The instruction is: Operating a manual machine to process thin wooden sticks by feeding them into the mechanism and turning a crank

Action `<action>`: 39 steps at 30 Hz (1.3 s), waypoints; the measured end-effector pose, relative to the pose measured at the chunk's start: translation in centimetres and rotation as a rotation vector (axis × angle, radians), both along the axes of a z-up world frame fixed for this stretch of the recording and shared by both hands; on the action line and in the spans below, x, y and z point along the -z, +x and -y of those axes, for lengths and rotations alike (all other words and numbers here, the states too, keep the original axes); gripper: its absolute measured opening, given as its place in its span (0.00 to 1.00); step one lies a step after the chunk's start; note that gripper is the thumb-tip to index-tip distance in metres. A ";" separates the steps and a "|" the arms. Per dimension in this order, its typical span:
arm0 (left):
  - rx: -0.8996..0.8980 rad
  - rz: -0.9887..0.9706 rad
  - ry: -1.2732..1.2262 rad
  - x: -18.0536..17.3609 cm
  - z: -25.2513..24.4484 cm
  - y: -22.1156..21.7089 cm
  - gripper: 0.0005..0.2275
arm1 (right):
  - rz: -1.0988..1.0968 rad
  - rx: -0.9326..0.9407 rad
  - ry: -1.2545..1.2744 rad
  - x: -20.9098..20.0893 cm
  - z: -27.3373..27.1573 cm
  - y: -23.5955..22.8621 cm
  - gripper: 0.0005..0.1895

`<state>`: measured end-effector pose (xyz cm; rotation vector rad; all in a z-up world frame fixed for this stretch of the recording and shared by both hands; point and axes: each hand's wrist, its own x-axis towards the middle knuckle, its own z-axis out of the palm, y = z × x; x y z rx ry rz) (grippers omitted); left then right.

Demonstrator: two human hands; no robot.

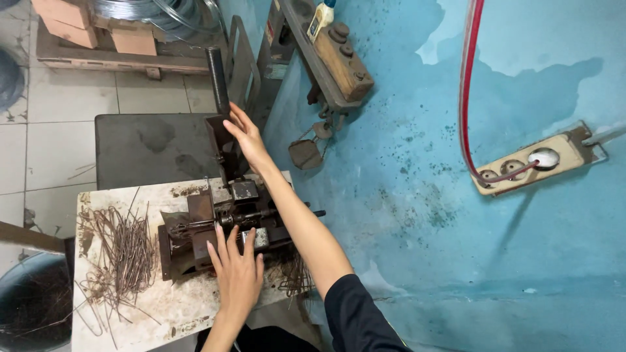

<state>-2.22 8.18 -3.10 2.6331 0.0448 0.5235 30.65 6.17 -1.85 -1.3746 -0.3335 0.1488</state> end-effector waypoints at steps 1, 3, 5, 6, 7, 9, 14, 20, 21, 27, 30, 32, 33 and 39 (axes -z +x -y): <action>0.003 0.000 0.000 0.1 0.1 0.1 0.25 | 0.000 0.003 0.000 -0.1 0.4 -0.3 0.35; 0.011 0.018 0.022 0.4 0.2 0.0 0.25 | 0.110 -0.034 -0.049 0.0 1.4 -1.2 0.28; 0.018 0.020 0.035 -0.1 -0.1 0.3 0.24 | 0.184 0.016 -0.169 -1.2 3.1 -4.1 0.27; 0.018 0.028 0.046 -0.4 -0.1 0.3 0.24 | 0.262 0.059 -0.291 -1.9 4.0 -5.7 0.28; 0.029 0.029 0.044 -0.6 -0.1 0.5 0.24 | 0.262 0.070 -0.295 -1.4 5.7 -7.1 0.28; 0.003 0.053 0.158 -1.2 0.0 1.1 0.22 | 0.478 0.298 -0.614 -0.7 8.8 -9.9 0.18; 0.036 0.133 0.288 -2.4 0.9 3.9 0.29 | 0.399 0.723 -0.732 4.5 16.5 -15.4 0.11; 0.059 0.051 0.316 -0.7 2.6 6.8 0.30 | -0.043 0.633 -0.366 14.9 19.8 -14.2 0.16; 0.045 0.006 0.369 -0.7 2.6 7.1 0.29 | -0.075 0.625 -0.281 16.3 19.7 -13.6 0.19; -0.001 -0.046 0.442 -0.8 2.7 7.1 0.31 | -0.198 0.717 -0.366 18.0 19.5 -12.1 0.27; -0.012 -0.070 0.461 -0.8 2.7 6.8 0.31 | -0.255 0.718 -0.380 19.1 20.1 -12.1 0.27; -0.015 -0.071 0.437 -0.6 2.8 7.1 0.30 | -0.277 0.703 -0.386 21.4 20.7 -10.7 0.25; -0.003 -0.068 0.415 -0.5 2.8 6.9 0.30 | -0.303 0.703 -0.388 22.7 21.0 -10.4 0.24; 0.040 -0.071 0.328 -1.0 2.6 6.5 0.29 | -0.267 1.051 -0.357 16.4 20.8 -11.7 0.22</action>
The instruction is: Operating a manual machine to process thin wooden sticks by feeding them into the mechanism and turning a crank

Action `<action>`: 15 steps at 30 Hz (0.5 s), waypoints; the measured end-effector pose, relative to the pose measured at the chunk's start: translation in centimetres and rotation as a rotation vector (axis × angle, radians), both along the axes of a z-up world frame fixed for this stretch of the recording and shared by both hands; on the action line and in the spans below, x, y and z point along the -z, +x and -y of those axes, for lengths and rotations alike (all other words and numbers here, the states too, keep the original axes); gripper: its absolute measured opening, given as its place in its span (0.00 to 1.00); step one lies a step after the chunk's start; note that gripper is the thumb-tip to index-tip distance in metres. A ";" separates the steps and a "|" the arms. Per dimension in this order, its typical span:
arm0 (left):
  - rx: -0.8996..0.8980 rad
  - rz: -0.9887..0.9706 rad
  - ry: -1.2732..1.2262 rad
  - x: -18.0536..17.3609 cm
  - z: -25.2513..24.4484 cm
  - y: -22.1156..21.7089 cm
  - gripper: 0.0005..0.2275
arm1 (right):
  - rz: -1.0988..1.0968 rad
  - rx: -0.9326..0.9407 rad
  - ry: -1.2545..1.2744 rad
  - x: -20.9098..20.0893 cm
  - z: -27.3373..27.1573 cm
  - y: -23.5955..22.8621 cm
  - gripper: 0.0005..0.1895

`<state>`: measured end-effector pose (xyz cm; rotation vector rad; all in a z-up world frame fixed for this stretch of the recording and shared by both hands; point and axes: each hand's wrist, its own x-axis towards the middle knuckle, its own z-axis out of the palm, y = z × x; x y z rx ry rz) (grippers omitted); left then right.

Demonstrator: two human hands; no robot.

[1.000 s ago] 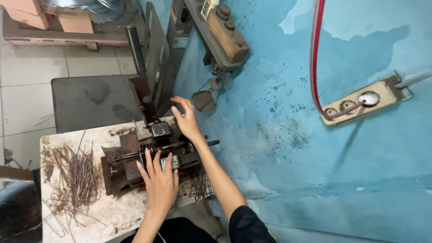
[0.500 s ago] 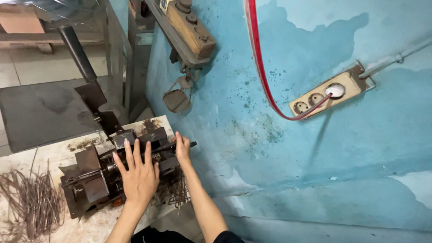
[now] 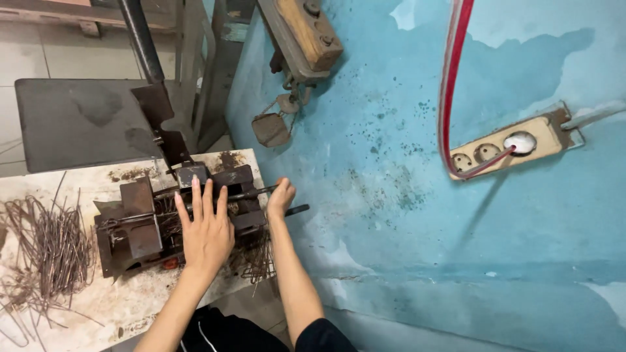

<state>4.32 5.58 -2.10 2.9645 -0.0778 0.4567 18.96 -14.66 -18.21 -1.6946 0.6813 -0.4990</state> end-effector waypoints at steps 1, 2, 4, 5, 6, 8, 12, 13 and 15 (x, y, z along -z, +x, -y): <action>-0.009 0.001 -0.003 0.0 0.4 0.1 0.29 | 0.001 -0.009 -0.003 1.1 0.8 1.0 0.22; 0.002 0.000 -0.008 0.1 0.2 0.1 0.29 | 0.074 -0.019 0.022 2.4 0.9 1.8 0.21; 0.012 0.010 -0.009 0.1 0.2 0.1 0.30 | 0.158 -0.029 0.051 2.7 0.6 2.1 0.21; 0.027 0.011 -0.017 0.1 0.2 0.2 0.30 | 0.164 -0.084 0.043 1.7 0.3 1.5 0.22; 0.031 0.005 -0.025 0.2 0.3 -0.1 0.30 | 0.165 -0.148 0.035 0.9 -0.2 0.7 0.23; 0.058 0.046 -0.082 0.4 -0.2 0.2 0.29 | 0.145 -0.240 -0.032 -2.1 -0.7 -0.8 0.22; 0.101 0.154 -0.430 -0.8 -1.7 -0.6 0.24 | 0.155 -0.191 -0.423 -6.7 -2.5 -5.1 0.04; 0.094 0.156 -0.427 -1.1 -3.0 -0.6 0.24 | 0.158 -0.197 -0.420 -8.9 -4.2 -5.9 0.04; -0.076 0.199 -0.441 -1.5 -5.2 -1.3 0.16 | 0.223 -0.372 -0.527 -13.3 -7.4 -8.3 0.06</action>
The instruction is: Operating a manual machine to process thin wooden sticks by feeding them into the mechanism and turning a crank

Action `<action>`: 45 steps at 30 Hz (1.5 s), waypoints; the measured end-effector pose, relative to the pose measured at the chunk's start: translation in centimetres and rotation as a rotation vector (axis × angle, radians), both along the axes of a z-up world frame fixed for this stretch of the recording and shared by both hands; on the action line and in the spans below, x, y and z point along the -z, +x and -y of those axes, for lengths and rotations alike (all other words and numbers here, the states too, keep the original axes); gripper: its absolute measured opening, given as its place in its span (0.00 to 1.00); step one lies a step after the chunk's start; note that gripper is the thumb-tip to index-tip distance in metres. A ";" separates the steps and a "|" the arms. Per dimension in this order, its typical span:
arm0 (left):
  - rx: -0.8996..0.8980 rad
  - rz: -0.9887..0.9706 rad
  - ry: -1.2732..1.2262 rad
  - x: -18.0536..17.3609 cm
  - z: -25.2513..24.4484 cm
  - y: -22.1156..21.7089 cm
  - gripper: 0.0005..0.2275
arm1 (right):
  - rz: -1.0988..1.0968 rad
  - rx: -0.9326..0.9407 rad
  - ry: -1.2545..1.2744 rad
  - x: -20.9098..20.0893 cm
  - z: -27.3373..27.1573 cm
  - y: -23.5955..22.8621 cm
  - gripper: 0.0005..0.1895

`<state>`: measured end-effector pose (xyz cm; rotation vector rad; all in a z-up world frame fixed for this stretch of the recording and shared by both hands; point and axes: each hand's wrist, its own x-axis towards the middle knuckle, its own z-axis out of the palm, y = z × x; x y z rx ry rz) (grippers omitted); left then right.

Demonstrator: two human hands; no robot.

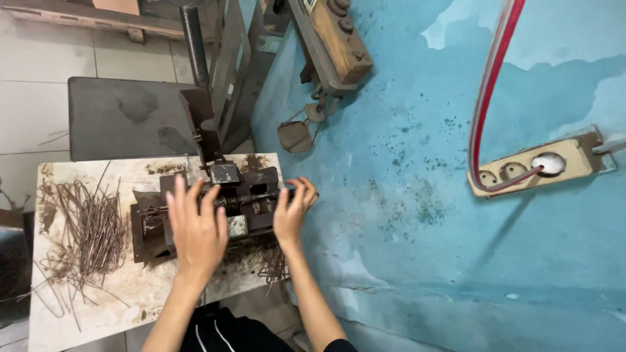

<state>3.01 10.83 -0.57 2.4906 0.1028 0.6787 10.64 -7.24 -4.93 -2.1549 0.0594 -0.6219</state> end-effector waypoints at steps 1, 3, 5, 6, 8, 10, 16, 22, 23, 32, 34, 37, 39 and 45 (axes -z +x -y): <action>-0.007 -0.004 0.001 0.9 -1.3 -0.1 0.16 | -0.004 -0.007 0.001 -0.9 -1.5 -0.8 0.06; -0.191 -0.001 0.034 2.7 -3.9 -0.3 0.12 | 0.042 -0.392 -0.324 -2.9 -4.4 -2.3 0.06; -0.237 0.036 0.067 3.8 -5.8 -1.0 0.12 | 0.043 -0.480 -0.457 -2.8 -6.9 -3.3 0.08; -0.281 0.075 0.099 4.3 -6.8 -1.3 0.12 | 0.044 -0.563 -0.593 -2.9 -8.1 -3.8 0.11; -0.298 0.055 0.123 5.4 -7.4 -1.5 0.11 | 0.054 -0.576 -0.618 -3.3 -8.9 -3.7 0.11; -0.322 0.029 0.146 6.0 -7.7 -1.9 0.10 | 0.061 -0.597 -0.642 -3.7 -9.3 -3.8 0.12; -0.307 0.001 0.139 7.4 -8.4 -1.2 0.08 | 0.046 -0.517 -0.703 -3.6 -9.3 -3.9 0.14; -0.162 0.039 0.056 3.3 -8.6 -1.0 0.06 | -0.025 -0.709 -0.662 -4.8 -9.1 -3.8 0.14; -0.148 0.042 0.064 3.1 -8.5 -0.9 0.06 | -0.022 -0.682 -0.658 -4.6 -9.2 -3.8 0.14; -0.056 0.003 0.014 5.4 -7.8 0.4 0.06 | 0.032 -0.566 -0.615 -2.2 -9.0 -3.4 0.18; -0.048 0.017 0.037 4.7 -7.8 0.7 0.06 | 0.039 -0.563 -0.610 -2.1 -9.0 -3.3 0.18; -0.022 0.027 0.000 3.8 -7.9 0.3 0.06 | 0.026 -0.557 -0.605 -2.1 -8.8 -3.6 0.17; -0.045 -0.008 -0.026 2.9 -8.4 -0.1 0.16 | 0.005 -0.568 -0.601 -2.7 -8.9 -3.5 0.16; -0.058 -0.055 0.010 5.4 -9.4 -0.6 0.08 | 0.024 -0.577 -0.635 -3.1 -9.2 -3.6 0.13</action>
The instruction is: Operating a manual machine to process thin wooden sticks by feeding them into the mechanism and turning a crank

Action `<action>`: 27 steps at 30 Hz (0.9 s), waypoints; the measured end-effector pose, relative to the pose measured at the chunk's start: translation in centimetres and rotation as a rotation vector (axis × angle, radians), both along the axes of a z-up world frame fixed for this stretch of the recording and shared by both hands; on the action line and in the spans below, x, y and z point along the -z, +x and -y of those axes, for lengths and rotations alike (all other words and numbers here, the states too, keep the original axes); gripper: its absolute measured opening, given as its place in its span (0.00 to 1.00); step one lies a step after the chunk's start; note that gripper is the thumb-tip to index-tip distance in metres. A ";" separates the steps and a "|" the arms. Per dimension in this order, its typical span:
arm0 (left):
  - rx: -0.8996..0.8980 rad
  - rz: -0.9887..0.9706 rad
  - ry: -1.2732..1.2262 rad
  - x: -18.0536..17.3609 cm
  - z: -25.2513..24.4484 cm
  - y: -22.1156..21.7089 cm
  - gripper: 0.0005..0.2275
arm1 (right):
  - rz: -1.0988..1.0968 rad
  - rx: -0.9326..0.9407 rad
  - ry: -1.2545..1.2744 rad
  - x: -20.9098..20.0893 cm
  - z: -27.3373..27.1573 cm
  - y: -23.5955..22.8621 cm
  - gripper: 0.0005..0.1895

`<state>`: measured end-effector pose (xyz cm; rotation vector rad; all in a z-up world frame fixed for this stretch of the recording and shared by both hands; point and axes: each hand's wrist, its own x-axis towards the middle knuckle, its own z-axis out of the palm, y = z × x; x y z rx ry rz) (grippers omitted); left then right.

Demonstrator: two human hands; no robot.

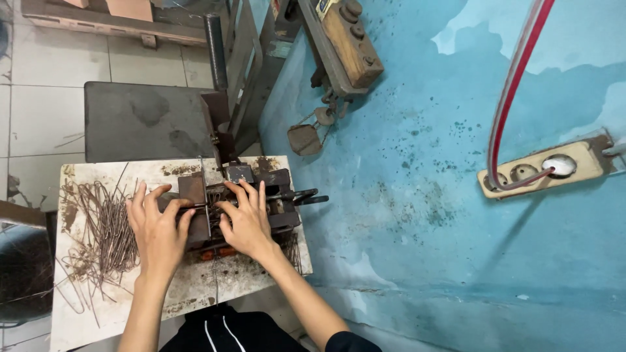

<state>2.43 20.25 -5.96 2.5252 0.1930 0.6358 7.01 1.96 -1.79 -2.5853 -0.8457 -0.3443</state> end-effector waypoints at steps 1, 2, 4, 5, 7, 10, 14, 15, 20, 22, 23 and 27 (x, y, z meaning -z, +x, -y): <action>0.000 -0.001 -0.002 -0.1 0.2 -0.1 0.08 | -0.001 0.000 -0.002 0.3 0.1 0.0 0.13; 0.002 0.006 0.005 -0.2 0.4 -0.1 0.09 | 0.006 0.001 0.012 0.5 0.1 0.1 0.14; -0.001 0.008 0.010 0.3 0.8 -0.2 0.09 | 0.007 -0.003 0.025 1.0 0.2 0.2 0.14; -0.005 0.008 0.015 0.9 1.0 -0.3 0.10 | 0.009 -0.007 0.057 1.2 0.2 0.3 0.13; -0.018 0.008 0.019 1.5 1.7 -0.8 0.11 | 0.010 -0.020 0.087 1.3 0.3 0.3 0.13; -0.014 0.051 0.040 0.8 1.9 -1.5 0.13 | 0.030 -0.050 0.231 0.3 -0.3 0.2 0.14; -0.062 0.178 -0.074 2.3 0.4 -2.4 0.15 | -0.231 -0.122 0.627 -2.5 -3.4 -1.9 0.18; -0.103 0.211 -0.131 3.2 -0.3 -2.4 0.14 | -0.358 -0.158 0.728 -3.3 -4.6 -2.6 0.20; -0.354 0.144 -0.395 4.3 -5.4 -4.7 0.12 | -0.730 -0.322 0.776 -0.8 -10.1 -5.2 0.23; -0.441 0.091 -0.466 5.6 -7.2 -5.4 0.11 | -0.820 -0.358 0.686 -0.5 -11.8 -5.9 0.23; -0.438 0.022 -0.443 6.9 -8.0 -5.8 0.10 | -0.927 -0.275 0.583 0.2 -12.6 -6.0 0.26; -0.505 -0.252 -0.466 11.9 -8.8 -6.4 0.11 | -1.214 0.022 0.252 1.3 -14.2 -6.6 0.27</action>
